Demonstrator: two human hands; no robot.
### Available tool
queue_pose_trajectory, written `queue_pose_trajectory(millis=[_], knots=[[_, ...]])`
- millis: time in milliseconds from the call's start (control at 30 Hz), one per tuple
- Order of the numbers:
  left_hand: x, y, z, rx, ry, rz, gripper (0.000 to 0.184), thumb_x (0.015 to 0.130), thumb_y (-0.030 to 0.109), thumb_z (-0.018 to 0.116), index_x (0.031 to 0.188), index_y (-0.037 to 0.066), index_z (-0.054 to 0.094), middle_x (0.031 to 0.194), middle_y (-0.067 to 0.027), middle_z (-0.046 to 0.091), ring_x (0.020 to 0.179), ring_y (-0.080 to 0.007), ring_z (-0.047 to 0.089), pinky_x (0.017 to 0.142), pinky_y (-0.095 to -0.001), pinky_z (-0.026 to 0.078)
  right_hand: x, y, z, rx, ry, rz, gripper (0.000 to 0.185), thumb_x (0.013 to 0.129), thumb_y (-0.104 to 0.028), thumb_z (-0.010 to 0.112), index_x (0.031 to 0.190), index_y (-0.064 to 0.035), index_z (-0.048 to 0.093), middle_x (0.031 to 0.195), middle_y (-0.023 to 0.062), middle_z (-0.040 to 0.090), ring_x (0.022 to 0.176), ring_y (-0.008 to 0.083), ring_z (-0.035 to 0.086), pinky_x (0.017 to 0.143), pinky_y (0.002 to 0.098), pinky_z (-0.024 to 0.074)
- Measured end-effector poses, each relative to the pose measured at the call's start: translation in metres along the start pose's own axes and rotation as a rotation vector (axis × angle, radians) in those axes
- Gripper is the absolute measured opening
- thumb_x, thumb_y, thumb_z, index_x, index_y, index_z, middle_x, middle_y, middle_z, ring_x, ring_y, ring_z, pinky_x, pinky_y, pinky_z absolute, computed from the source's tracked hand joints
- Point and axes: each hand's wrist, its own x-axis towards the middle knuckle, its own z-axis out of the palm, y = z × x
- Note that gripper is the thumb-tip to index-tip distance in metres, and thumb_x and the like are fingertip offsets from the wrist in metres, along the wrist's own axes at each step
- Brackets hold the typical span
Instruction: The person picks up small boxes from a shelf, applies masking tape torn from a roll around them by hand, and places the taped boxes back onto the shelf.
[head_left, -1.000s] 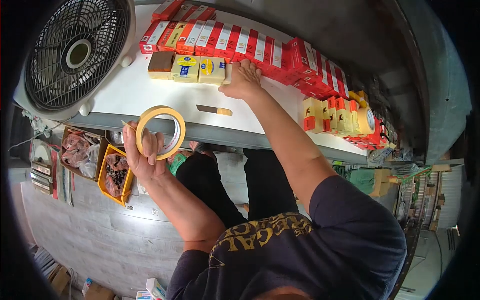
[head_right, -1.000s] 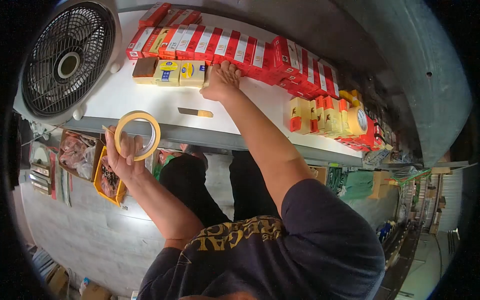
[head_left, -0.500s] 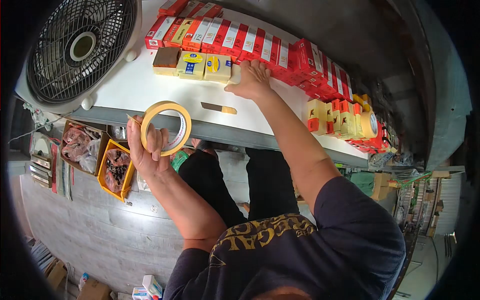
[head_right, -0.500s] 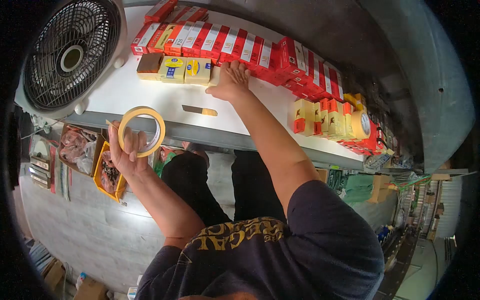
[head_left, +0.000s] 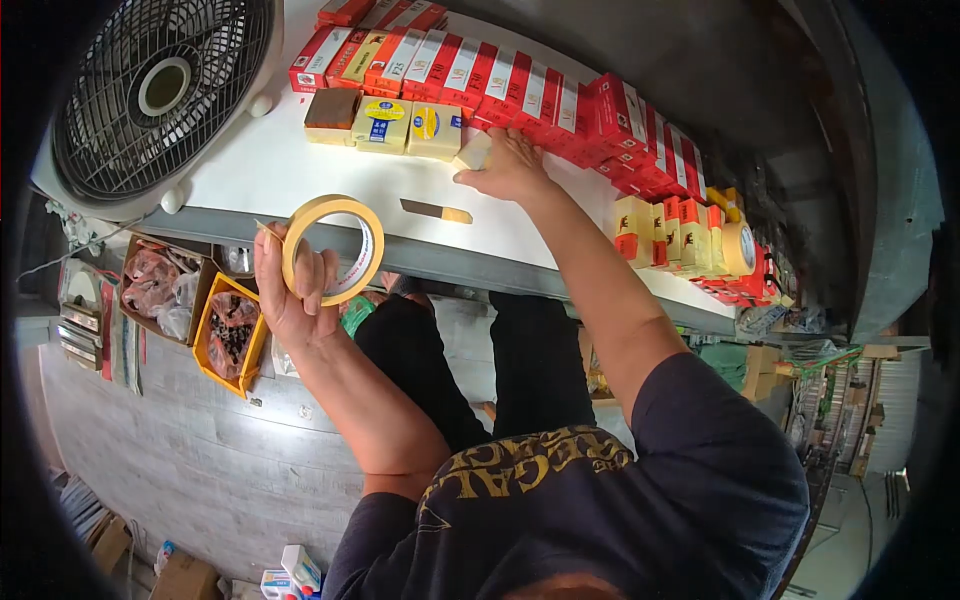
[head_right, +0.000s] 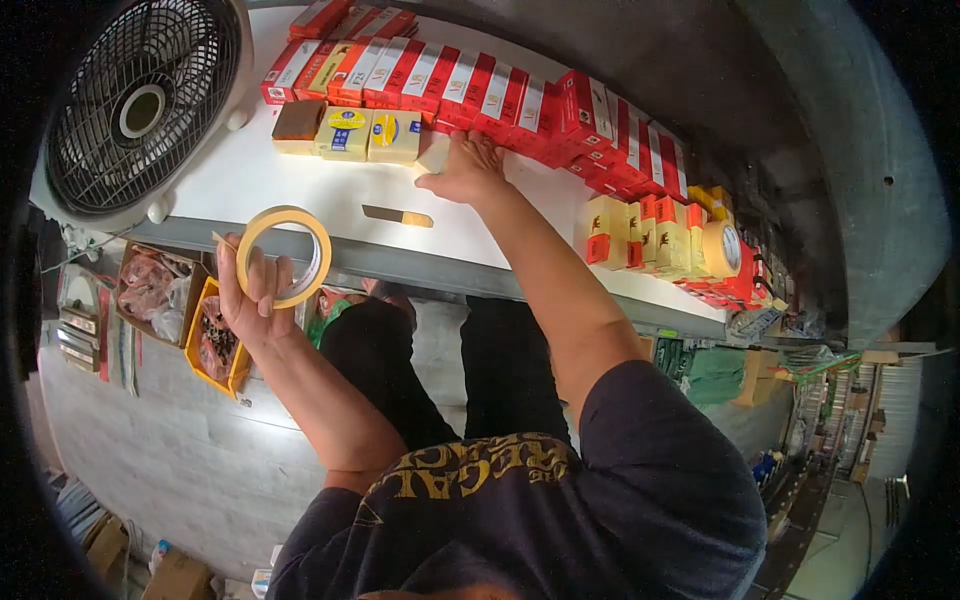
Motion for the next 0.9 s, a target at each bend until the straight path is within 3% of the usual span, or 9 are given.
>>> queue_pose_trajectory(millis=[100,333,467,600,767,900], knots=[[0.001,0.002,0.001,0.02,0.013,0.01,0.024,0.108,0.018,0.041,0.111,0.003,0.059,0.053,0.0023,0.043,0.034,-0.0049,0.027,0.044,-0.0225,0.028,0.007,0.001,0.006,0.015,-0.052,-0.054,0.088,0.072,-0.048,0.08,0.136,0.001,0.046,0.144,0.0242,0.046,0.137,0.0376,0.042,0.114,0.0461,0.034],[0.002,0.0,0.002,0.026,0.023,0.004,0.023,0.107,0.018,0.042,0.11,0.003,0.059,0.053,0.0019,0.044,0.034,-0.0051,0.027,0.043,-0.0227,0.028,-0.006,0.026,0.028,0.01,0.213,-0.271,0.081,0.08,-0.043,0.076,0.14,0.0014,0.044,0.146,0.0244,0.045,0.138,0.0384,0.042,0.116,0.0495,0.0313],[0.002,0.001,-0.001,0.03,0.04,0.004,0.023,0.107,0.018,0.043,0.11,0.003,0.059,0.053,0.0019,0.044,0.034,-0.0051,0.027,0.043,-0.0226,0.027,-0.024,0.051,0.019,-0.03,0.073,-0.299,0.08,0.082,-0.04,0.075,0.141,0.0017,0.042,0.144,0.0249,0.045,0.136,0.0399,0.042,0.116,0.0492,0.031],[0.002,0.002,-0.002,0.011,0.047,0.005,0.023,0.107,0.018,0.043,0.11,0.002,0.06,0.053,0.0019,0.044,0.034,-0.005,0.028,0.043,-0.0223,0.027,-0.053,0.104,0.021,0.052,0.132,-0.423,0.077,0.083,-0.038,0.074,0.141,0.0008,0.043,0.142,0.0244,0.046,0.135,0.0414,0.041,0.115,0.0488,0.0309],[0.003,0.001,-0.002,0.003,0.021,0.009,0.023,0.107,0.018,0.044,0.111,0.002,0.06,0.053,0.0016,0.045,0.034,-0.005,0.028,0.043,-0.0217,0.027,-0.083,0.152,0.008,-0.086,0.126,-0.407,0.077,0.083,-0.038,0.074,0.142,-0.0005,0.041,0.14,0.0232,0.047,0.134,0.0412,0.04,0.115,0.0488,0.0313],[0.003,0.004,-0.003,0.019,0.042,0.002,0.023,0.107,0.018,0.045,0.111,0.002,0.06,0.052,0.0013,0.045,0.034,-0.005,0.028,0.043,-0.0218,0.027,-0.101,0.168,-0.011,-0.232,-0.06,-0.267,0.082,0.082,-0.038,0.075,0.145,-0.0016,0.037,0.143,0.0224,0.044,0.137,0.0406,0.037,0.116,0.0468,0.0301]])
